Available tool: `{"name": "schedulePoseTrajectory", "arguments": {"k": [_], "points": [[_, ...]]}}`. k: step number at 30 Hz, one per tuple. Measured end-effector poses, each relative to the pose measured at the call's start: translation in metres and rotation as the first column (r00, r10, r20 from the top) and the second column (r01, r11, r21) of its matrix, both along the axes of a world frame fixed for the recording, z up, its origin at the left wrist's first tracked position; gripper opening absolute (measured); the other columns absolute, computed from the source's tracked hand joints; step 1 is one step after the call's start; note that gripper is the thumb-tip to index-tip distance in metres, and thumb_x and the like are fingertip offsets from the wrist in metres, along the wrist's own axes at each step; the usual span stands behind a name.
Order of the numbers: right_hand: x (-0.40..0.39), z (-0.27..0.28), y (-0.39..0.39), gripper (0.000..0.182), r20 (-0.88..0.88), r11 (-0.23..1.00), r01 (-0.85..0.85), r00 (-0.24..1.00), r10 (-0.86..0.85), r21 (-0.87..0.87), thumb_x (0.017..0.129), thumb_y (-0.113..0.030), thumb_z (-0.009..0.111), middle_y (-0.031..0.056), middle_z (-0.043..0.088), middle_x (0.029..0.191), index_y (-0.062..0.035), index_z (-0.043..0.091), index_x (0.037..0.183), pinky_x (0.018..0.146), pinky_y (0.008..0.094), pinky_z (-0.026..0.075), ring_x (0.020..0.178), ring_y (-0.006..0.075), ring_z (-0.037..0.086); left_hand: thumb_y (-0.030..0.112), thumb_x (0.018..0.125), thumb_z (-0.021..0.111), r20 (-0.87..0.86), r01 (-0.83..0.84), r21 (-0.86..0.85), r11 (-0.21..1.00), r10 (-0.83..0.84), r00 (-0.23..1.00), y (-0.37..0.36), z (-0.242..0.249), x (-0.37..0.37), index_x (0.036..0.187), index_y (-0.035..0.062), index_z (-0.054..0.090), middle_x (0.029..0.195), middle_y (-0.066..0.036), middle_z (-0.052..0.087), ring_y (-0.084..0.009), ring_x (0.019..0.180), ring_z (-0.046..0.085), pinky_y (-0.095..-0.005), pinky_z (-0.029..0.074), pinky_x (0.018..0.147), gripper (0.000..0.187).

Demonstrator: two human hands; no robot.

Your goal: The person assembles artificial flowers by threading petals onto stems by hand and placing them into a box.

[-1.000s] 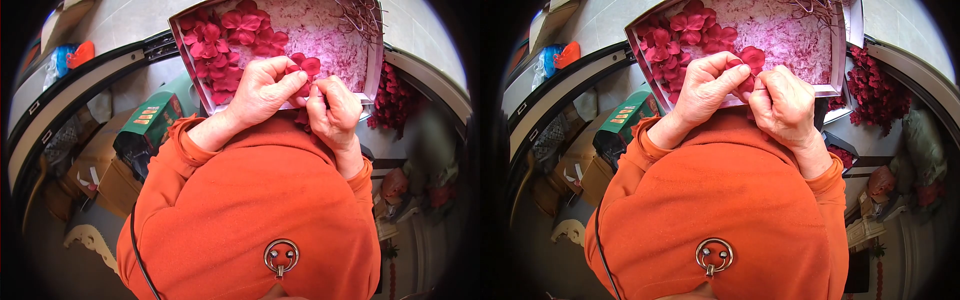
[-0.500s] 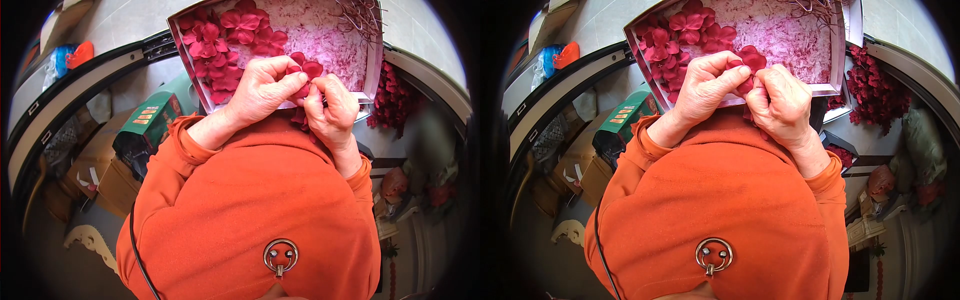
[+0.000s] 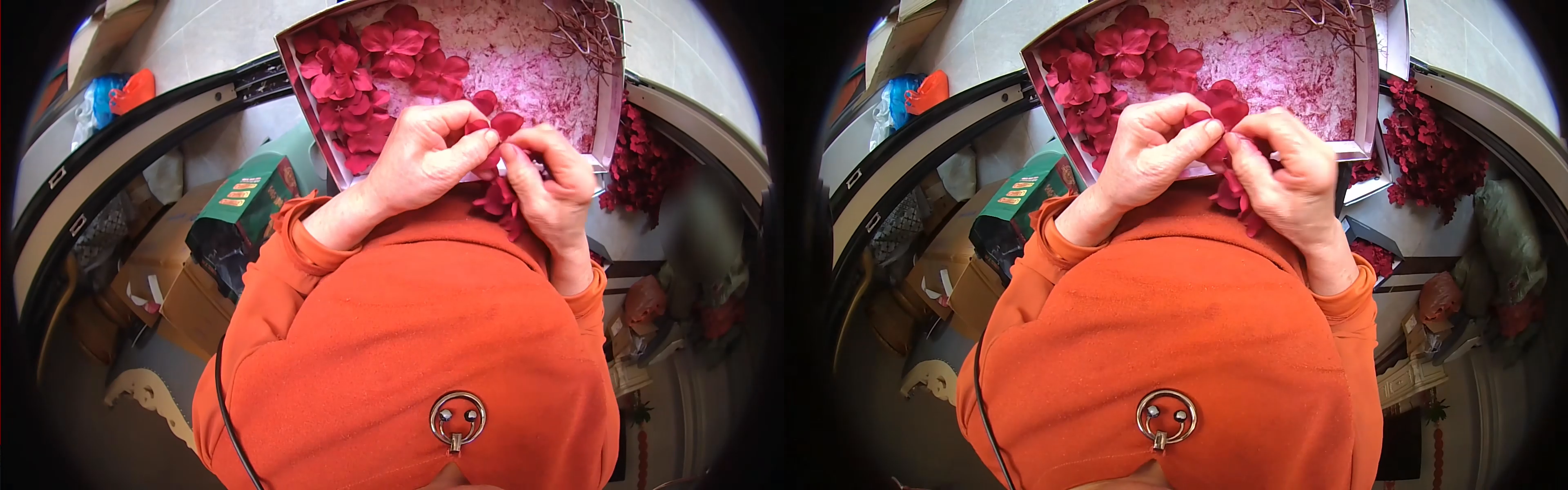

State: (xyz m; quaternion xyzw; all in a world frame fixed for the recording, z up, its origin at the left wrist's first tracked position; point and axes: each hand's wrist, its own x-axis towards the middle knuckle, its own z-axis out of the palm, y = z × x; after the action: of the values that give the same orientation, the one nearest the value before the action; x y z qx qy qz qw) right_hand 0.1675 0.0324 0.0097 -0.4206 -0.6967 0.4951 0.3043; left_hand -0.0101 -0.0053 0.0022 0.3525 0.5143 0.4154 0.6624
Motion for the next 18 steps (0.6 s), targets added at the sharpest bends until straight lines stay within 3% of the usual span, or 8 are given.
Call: {"name": "schedulePoseTrajectory", "arguments": {"k": [4,6,8,10,11,13,16,18], "points": [[0.018,0.007,0.008,0.011,-0.173,0.983,-0.01,0.985,-0.022,-0.185,0.073,0.005,0.073,0.0105,0.064,0.079,0.0012,0.069,0.083,0.058,0.0261,0.047,0.066,0.0158,0.06,0.012,0.094,0.061,0.001,0.182,-0.068,0.981,-0.182,0.983,-0.002,0.004,-0.01,0.091,-0.0019,0.067,0.078,-0.002,0.066,-0.0063,0.072,0.06,-0.021,0.05,0.064,0.015],[0.024,0.005,0.014,0.012,-0.278,0.966,-0.245,0.936,0.215,-0.081,0.071,0.006,0.073,0.0118,0.066,0.083,0.0018,0.068,0.081,0.062,0.0274,0.049,0.069,0.0172,0.062,0.011,0.093,0.062,-0.104,0.33,0.003,0.944,-0.328,0.939,0.003,0.009,-0.018,0.091,-0.0023,0.067,0.079,-0.003,0.066,-0.0059,0.071,0.06,-0.0216,0.05,0.061,0.014],[0.032,0.009,0.018,0.008,-0.321,0.886,-0.424,0.879,0.353,-0.186,0.07,0.005,0.071,0.0112,0.065,0.071,0.0031,0.066,0.076,0.06,0.0298,0.05,0.064,0.0212,0.063,0.008,0.087,0.068,-0.334,0.219,0.099,0.971,-0.175,0.926,0.007,0.005,-0.02,0.09,-0.0016,0.069,0.077,-0.005,0.067,-0.0089,0.068,0.063,-0.0238,0.051,0.059,0.01],[0.033,0.011,0.014,0.008,-0.34,0.851,-0.478,0.854,0.393,-0.216,0.07,0.003,0.072,0.0122,0.063,0.067,0.0031,0.064,0.075,0.056,0.031,0.048,0.06,0.0231,0.062,0.01,0.081,0.072,-0.654,0.322,0.411,0.853,0.03,0.755,0.01,-0.007,-0.021,0.09,0.0003,0.068,0.079,-0.008,0.066,-0.0181,0.068,0.065,-0.0273,0.052,0.06,0.014],[0.033,0.012,0.015,0.009,-0.281,0.848,-0.488,0.86,0.426,-0.208,0.07,0.002,0.071,0.0122,0.063,0.067,0.0023,0.063,0.073,0.053,0.0317,0.046,0.059,0.0232,0.062,0.01,0.081,0.072,-0.655,0.323,0.41,0.853,0.029,0.755,0.01,-0.007,-0.019,0.09,0.0003,0.068,0.079,-0.008,0.066,-0.0181,0.068,0.065,-0.0273,0.052,0.06,0.014],[0.03,0.01,0.013,0.009,-0.201,0.867,-0.462,0.881,0.427,-0.184,0.071,0.001,0.071,0.0117,0.063,0.067,0.0019,0.063,0.073,0.053,0.0315,0.045,0.058,0.0227,0.061,0.014,0.074,0.076,-0.811,0.413,0.432,0.802,0.145,0.567,0.011,-0.006,-0.011,0.09,0.0036,0.066,0.081,-0.01,0.062,-0.0262,0.074,0.063,-0.0323,0.052,0.063,0.022],[0.024,0.014,0.011,0.009,-0.079,0.892,-0.407,0.914,0.399,-0.197,0.072,0.0,0.071,0.0107,0.062,0.066,0.0009,0.062,0.073,0.052,0.0307,0.045,0.057,0.0214,0.06,0.017,0.071,0.078,-0.886,0.446,0.357,0.821,0.145,0.441,0.013,-0.008,-0.002,0.09,0.0057,0.063,0.082,-0.009,0.057,-0.0272,0.078,0.061,-0.0355,0.051,0.066,0.027],[0.02,0.015,0.01,0.007,-0.027,0.913,-0.346,0.937,0.348,-0.216,0.073,0.001,0.07,0.0104,0.062,0.066,0.0011,0.063,0.074,0.052,0.0299,0.045,0.057,0.0202,0.06,0.016,0.072,0.077,-0.886,0.435,0.346,0.831,0.136,0.444,0.012,-0.015,-0.001,0.089,0.0059,0.061,0.08,-0.008,0.054,-0.0269,0.08,0.059,-0.0367,0.05,0.067,0.025]]}}
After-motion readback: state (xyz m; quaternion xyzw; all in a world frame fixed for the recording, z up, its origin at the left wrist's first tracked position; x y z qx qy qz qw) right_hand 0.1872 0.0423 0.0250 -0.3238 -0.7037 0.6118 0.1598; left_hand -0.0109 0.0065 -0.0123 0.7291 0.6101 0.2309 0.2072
